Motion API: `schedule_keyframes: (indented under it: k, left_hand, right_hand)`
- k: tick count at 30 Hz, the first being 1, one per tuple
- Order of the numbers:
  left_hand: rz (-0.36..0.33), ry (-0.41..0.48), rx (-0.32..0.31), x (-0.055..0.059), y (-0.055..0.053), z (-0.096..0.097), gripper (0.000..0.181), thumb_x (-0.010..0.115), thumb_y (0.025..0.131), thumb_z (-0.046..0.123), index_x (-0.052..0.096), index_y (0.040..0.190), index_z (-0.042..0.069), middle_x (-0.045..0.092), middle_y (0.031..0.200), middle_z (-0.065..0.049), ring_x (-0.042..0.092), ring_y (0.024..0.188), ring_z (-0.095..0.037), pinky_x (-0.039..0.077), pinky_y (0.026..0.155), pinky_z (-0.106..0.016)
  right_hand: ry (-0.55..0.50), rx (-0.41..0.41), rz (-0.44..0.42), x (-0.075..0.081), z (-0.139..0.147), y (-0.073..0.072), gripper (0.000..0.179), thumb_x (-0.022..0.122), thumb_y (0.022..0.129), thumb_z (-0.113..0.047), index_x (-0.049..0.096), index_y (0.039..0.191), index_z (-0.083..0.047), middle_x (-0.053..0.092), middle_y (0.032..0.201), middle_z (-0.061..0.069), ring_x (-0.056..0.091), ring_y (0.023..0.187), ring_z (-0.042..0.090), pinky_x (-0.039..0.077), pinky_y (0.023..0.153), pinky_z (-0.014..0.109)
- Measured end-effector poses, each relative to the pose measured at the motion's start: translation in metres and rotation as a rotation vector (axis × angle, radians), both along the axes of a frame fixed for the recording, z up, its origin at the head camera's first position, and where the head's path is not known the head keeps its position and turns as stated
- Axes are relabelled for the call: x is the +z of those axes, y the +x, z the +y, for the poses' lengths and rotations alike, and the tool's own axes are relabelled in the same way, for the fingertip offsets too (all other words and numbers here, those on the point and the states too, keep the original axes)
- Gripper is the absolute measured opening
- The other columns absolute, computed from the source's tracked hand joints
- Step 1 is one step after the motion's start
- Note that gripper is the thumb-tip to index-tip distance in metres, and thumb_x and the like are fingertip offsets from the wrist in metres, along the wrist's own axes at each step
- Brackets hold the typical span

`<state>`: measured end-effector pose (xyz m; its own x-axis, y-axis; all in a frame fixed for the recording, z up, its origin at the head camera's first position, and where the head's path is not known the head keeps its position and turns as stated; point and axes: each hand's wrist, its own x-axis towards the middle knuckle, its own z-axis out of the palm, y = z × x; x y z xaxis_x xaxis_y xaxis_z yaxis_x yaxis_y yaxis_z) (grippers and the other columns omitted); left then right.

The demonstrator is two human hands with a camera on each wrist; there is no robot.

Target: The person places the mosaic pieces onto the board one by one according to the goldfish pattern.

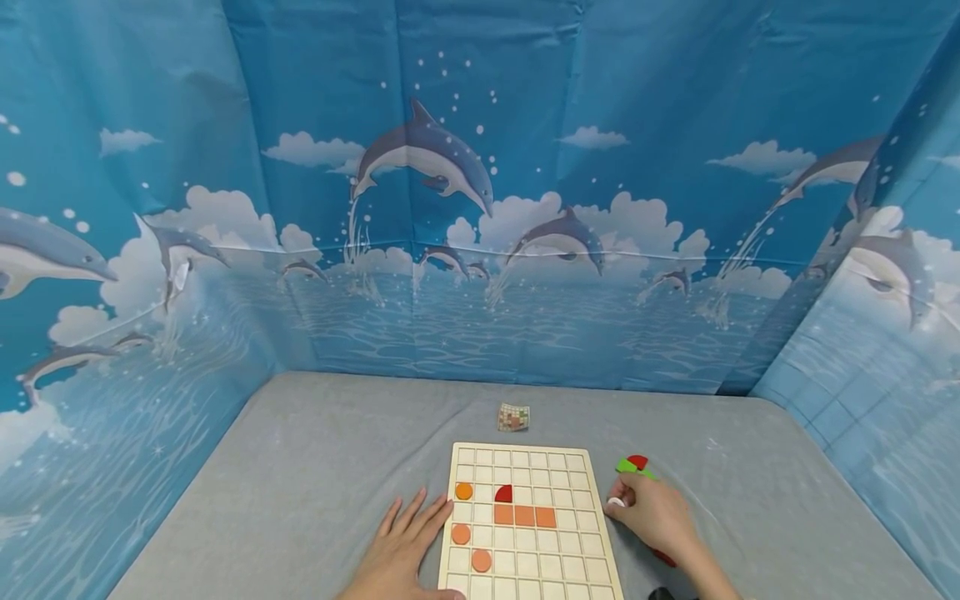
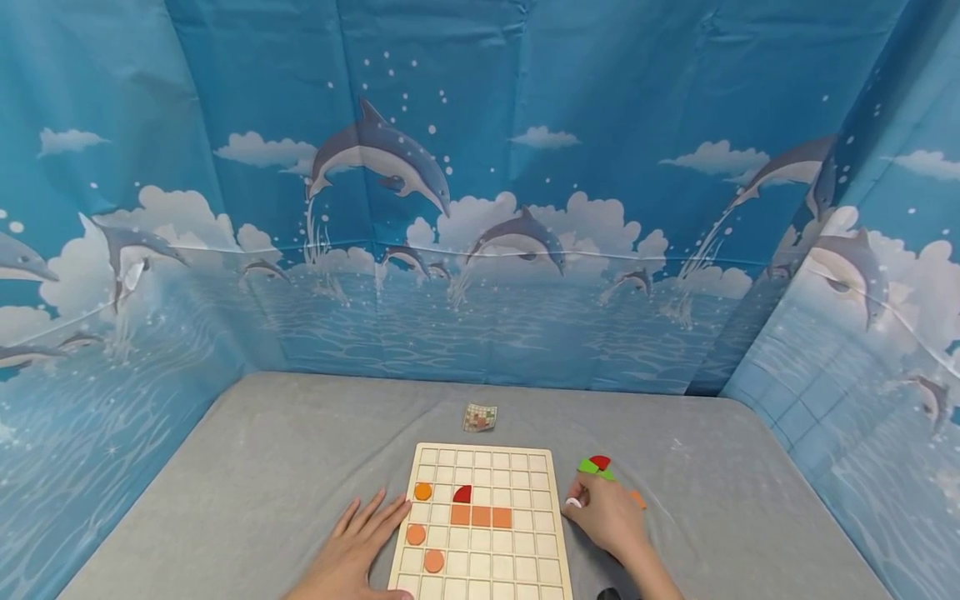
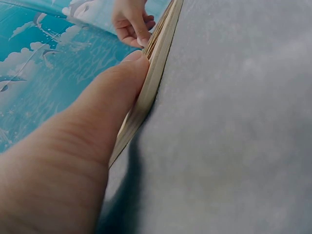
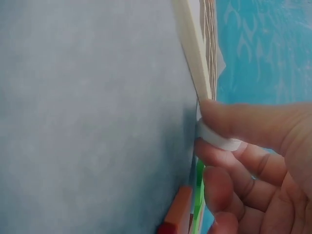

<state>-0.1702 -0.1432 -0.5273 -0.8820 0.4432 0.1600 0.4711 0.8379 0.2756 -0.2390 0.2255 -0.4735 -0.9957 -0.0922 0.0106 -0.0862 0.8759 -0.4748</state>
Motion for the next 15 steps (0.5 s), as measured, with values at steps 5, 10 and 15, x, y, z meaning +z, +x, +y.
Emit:
schedule_keyframes:
  k: [5, 10, 15]
  left_hand:
    - [0.006, 0.011, -0.005, 0.001, 0.000, -0.001, 0.105, 0.046, 0.073, 0.083, 0.030, 0.151, 0.015, 0.030, 0.152, 0.001, 0.021, 0.140, -0.030, 0.015, 0.107, -0.052]
    - [-0.011, 0.012, -0.001, 0.001, 0.000, -0.001, 0.105, 0.046, 0.072, 0.083, 0.029, 0.151, 0.016, 0.029, 0.153, 0.001, 0.020, 0.140, -0.029, 0.015, 0.107, -0.053]
    - [-0.007, 0.030, -0.011, 0.001, 0.001, 0.000, 0.105, 0.047, 0.073, 0.083, 0.029, 0.151, 0.015, 0.030, 0.152, 0.001, 0.021, 0.140, -0.030, 0.011, 0.107, -0.050]
  right_hand:
    - [-0.042, -0.022, -0.007, 0.002, 0.001, 0.002, 0.020, 0.080, 0.077, -0.023, 0.061, 0.077, -0.014, 0.046, 0.062, -0.002, 0.042, 0.055, 0.015, 0.032, 0.050, 0.029]
    - [-0.095, -0.033, -0.007, 0.008, -0.004, 0.006, 0.021, 0.080, 0.076, -0.024, 0.062, 0.079, -0.014, 0.046, 0.064, -0.001, 0.042, 0.056, 0.016, 0.032, 0.050, 0.029]
    - [-0.230, 0.004, -0.009, 0.014, -0.014, 0.013, 0.017, 0.080, 0.076, -0.014, 0.064, 0.079, -0.013, 0.050, 0.064, -0.002, 0.049, 0.055, 0.015, 0.038, 0.047, 0.027]
